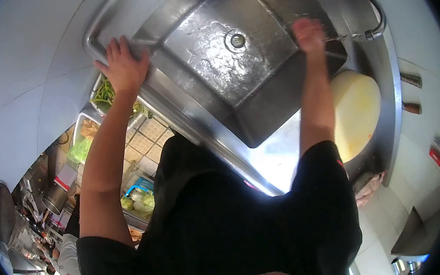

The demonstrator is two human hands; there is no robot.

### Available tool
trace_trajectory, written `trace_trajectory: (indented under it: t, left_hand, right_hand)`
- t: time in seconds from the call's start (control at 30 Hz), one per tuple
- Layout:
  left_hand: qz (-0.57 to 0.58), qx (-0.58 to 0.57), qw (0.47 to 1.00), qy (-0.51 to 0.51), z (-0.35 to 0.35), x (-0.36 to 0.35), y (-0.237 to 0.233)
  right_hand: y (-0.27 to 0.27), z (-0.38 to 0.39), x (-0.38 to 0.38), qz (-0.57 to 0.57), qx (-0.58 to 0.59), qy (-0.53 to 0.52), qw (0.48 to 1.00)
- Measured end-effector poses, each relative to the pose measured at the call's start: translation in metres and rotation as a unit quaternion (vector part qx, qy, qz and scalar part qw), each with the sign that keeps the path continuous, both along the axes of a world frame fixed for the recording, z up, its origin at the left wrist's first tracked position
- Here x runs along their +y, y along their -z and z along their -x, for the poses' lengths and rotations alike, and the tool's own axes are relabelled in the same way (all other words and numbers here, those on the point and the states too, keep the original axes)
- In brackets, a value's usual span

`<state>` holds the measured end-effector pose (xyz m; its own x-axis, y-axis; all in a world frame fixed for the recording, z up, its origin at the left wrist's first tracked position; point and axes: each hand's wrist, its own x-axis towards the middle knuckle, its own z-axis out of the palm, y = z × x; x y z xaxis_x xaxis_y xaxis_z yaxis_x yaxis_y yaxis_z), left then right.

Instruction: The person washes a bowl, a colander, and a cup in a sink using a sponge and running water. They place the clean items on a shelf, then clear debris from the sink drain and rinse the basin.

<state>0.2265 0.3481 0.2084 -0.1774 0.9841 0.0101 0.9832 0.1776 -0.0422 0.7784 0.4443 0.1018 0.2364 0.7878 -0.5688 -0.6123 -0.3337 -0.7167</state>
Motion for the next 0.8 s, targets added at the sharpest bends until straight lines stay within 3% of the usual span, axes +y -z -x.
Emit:
trace_trajectory:
  t: [0.03, 0.07, 0.13, 0.17, 0.27, 0.33, 0.37, 0.47, 0.5, 0.6, 0.67, 0.7, 0.8]
  left_hand:
    - [0.001, 0.000, 1.000, -0.001, 0.001, 0.000, 0.001]
    - [0.003, 0.000, 1.000, 0.000, 0.001, 0.000, 0.001]
    - [0.014, 0.002, 1.000, -0.004, 0.000, 0.001, 0.000]
    - [0.026, 0.003, 1.000, -0.011, -0.001, 0.001, -0.003]
    - [0.015, 0.001, 1.000, -0.002, -0.002, 0.002, -0.002]
    - [0.008, 0.002, 1.000, 0.006, 0.001, 0.000, -0.001]
    - [0.009, 0.002, 1.000, 0.007, 0.000, 0.001, -0.001]
    - [0.023, -0.001, 1.000, 0.004, 0.000, 0.000, -0.004]
    - [0.030, -0.004, 1.000, 0.001, 0.000, 0.000, -0.004]
    - [0.042, 0.007, 0.999, -0.001, 0.000, 0.001, -0.004]
    - [0.028, 0.003, 1.000, 0.002, -0.002, 0.002, -0.004]
    - [0.023, -0.001, 1.000, 0.005, -0.002, 0.003, -0.003]
    - [0.015, -0.001, 1.000, 0.008, 0.001, 0.001, -0.002]
  right_hand:
    - [0.039, 0.030, -0.008, 0.030, -0.047, -0.064, 0.996]
    - [0.102, 0.057, -0.017, 0.035, -0.197, -0.171, 0.965]
    - [0.116, 0.163, -0.027, -0.008, -0.470, -0.295, 0.832]
    - [0.155, 0.205, -0.027, -0.026, -0.563, -0.328, 0.758]
    - [0.173, 0.315, -0.030, -0.147, -0.624, -0.368, 0.673]
    - [0.176, 0.357, -0.024, -0.179, -0.677, -0.420, 0.577]
    - [0.183, 0.369, -0.025, -0.158, -0.677, -0.490, 0.527]
    - [0.197, 0.364, -0.049, -0.236, -0.626, -0.624, 0.404]
    - [0.196, 0.350, -0.051, -0.209, -0.605, -0.655, 0.402]
    - [0.228, 0.295, -0.065, 0.009, -0.734, -0.533, 0.421]
    - [0.184, 0.264, -0.071, 0.065, -0.747, -0.551, 0.366]
    - [0.180, 0.249, -0.076, 0.002, -0.737, -0.509, 0.444]
    - [0.151, 0.244, -0.046, -0.037, -0.705, -0.467, 0.532]
